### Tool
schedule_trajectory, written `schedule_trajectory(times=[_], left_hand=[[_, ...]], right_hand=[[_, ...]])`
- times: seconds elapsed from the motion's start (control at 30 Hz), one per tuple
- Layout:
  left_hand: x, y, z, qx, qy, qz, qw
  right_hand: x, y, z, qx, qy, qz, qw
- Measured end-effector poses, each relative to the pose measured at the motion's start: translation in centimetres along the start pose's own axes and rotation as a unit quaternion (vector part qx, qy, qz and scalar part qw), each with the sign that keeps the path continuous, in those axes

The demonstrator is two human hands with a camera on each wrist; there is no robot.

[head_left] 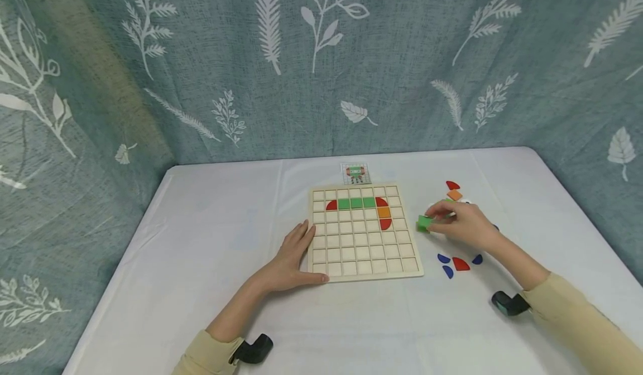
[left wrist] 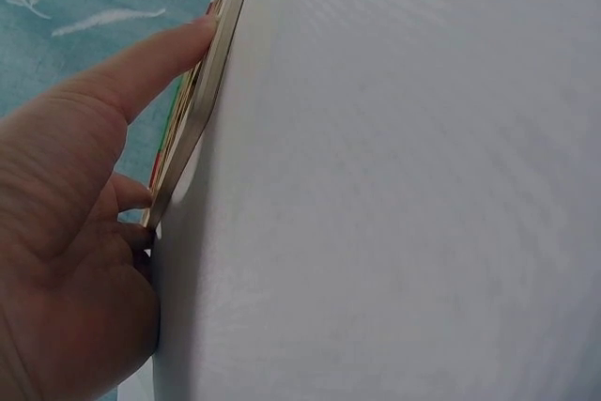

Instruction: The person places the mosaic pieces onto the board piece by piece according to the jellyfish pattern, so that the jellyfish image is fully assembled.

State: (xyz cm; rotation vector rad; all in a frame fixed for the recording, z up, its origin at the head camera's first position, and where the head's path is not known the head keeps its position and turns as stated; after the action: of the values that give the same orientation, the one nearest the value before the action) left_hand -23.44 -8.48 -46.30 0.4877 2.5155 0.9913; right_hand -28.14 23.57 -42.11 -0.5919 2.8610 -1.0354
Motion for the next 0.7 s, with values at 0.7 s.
schedule_trajectory(times=[0.7], left_hand=[[-0.2,0.2,-0.1,0.001,0.0,-0.002,1.0]], right_hand=[[5.3,-8.4,6.6,0.02,-0.072,-0.162,0.984]])
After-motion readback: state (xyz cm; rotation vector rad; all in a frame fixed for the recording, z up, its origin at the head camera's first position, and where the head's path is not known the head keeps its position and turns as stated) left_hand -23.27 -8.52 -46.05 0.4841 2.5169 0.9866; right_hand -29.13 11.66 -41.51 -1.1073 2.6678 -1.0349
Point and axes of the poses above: each hand's wrist, its own x-axis towards the middle knuckle, its own z-axis out of the palm, y = z × x, the point moved 10 cm from there along x, towards the middle knuckle, and after that the axes turned 6 degrees about -z, right-handed, at the moved point
